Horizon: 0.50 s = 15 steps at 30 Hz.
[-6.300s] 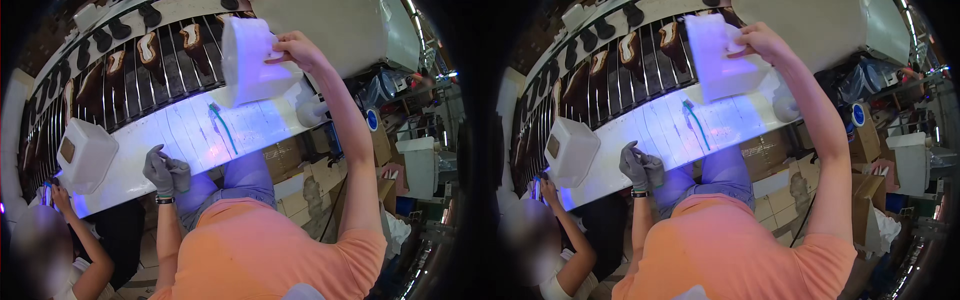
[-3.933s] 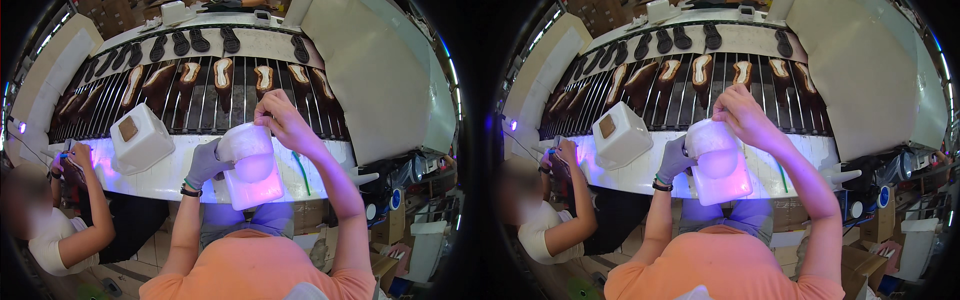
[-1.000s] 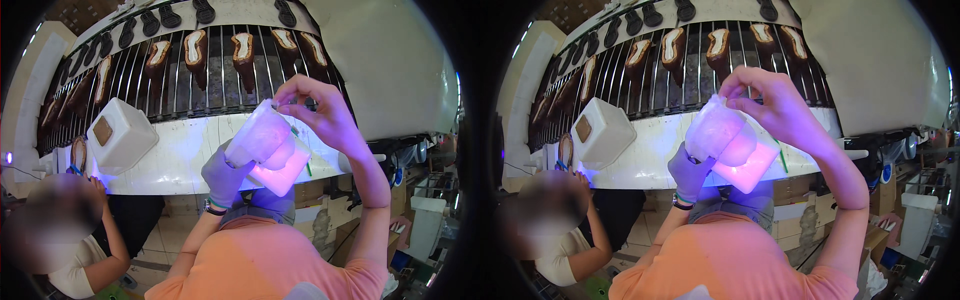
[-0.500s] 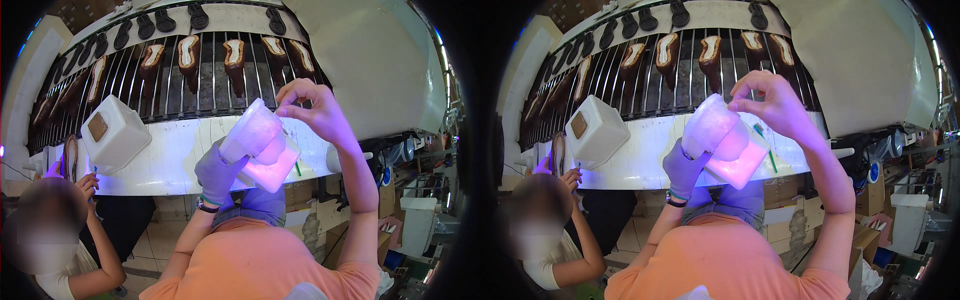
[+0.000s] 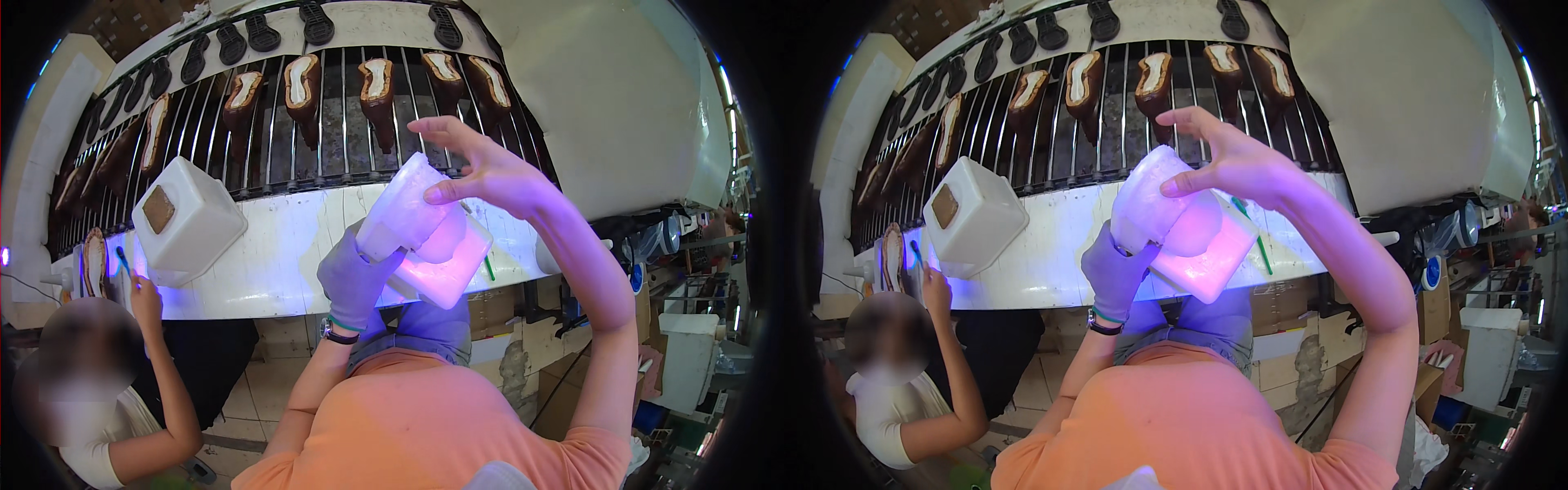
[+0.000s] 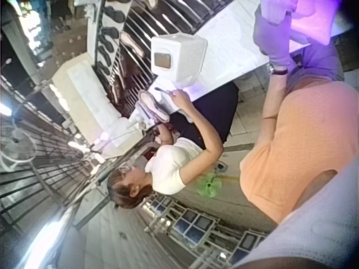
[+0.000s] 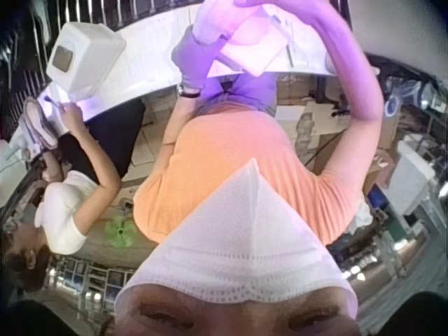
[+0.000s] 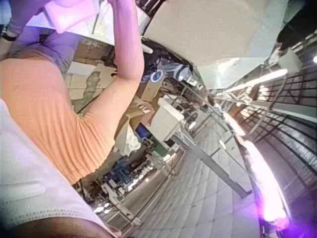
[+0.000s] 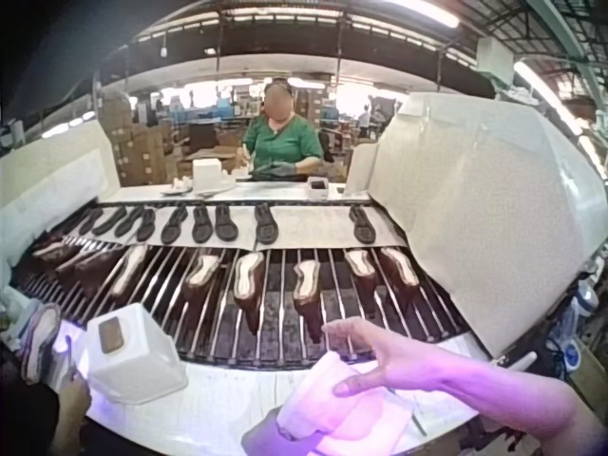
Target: The recorder fills a container with liquid adhesive and uses a brush to apply it to the bottom edges of a shoe upper.
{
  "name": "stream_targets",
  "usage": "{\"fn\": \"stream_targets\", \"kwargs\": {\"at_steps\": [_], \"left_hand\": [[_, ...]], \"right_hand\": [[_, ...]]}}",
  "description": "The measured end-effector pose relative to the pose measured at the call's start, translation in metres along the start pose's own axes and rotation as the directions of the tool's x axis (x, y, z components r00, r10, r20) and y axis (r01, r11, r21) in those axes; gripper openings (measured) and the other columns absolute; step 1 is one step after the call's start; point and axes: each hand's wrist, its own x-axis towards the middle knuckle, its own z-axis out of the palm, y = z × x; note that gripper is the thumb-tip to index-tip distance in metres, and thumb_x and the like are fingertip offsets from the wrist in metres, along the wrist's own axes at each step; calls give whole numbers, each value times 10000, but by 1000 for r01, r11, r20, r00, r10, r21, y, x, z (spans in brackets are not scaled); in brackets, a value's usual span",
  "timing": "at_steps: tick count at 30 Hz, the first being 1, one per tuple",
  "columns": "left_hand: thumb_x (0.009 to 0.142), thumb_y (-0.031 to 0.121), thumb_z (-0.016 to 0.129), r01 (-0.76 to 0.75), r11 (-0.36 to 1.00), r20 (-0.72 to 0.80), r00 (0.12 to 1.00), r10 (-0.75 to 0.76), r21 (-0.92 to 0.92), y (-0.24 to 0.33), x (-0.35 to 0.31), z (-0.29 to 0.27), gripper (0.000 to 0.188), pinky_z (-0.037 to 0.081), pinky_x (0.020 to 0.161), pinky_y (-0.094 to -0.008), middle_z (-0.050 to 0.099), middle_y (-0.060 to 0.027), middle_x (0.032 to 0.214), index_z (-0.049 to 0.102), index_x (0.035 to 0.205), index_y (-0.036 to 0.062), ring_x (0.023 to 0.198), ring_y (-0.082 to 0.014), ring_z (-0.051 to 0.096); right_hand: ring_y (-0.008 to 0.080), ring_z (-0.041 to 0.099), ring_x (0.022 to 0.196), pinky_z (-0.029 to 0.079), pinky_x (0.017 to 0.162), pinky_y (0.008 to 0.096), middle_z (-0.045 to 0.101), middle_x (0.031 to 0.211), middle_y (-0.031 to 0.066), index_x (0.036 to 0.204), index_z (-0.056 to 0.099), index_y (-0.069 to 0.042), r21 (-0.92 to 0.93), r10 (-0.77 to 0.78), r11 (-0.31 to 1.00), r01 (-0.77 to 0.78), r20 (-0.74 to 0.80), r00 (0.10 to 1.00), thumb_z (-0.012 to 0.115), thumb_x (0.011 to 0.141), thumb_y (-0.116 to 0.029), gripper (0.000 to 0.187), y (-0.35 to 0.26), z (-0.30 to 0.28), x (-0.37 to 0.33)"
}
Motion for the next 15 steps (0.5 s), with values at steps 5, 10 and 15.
{"fn": "stream_targets", "kwargs": {"at_steps": [5,10,15], "left_hand": [[658,324,865,-9,1000,-9,1000,8,-29,5,-1,-2,453,491,545,-316,641,-61,637,646,936,42,560,-177,642],[651,327,868,-11,998,-20,1000,10,-55,5,0,-2,474,481,545,-315,632,-54,652,661,975,52,552,-166,614],[646,366,863,-32,999,-14,999,32,4,-2,0,1,495,464,527,-317,583,-38,611,668,990,69,529,-164,581]], "right_hand": [[339,341,1416,266,1134,512,489,1440,91,1028,688,-149,-666,-536,690,284,-206,819,830,714,-221,352,-12,17,-18],[333,369,1399,269,1125,504,547,1387,55,902,711,-143,-785,-590,581,215,-224,776,819,711,-207,228,-19,30,-18],[337,371,1396,269,1134,503,568,1369,62,857,713,-115,-724,-562,644,247,-228,795,798,747,-188,157,-20,28,-11]]}}
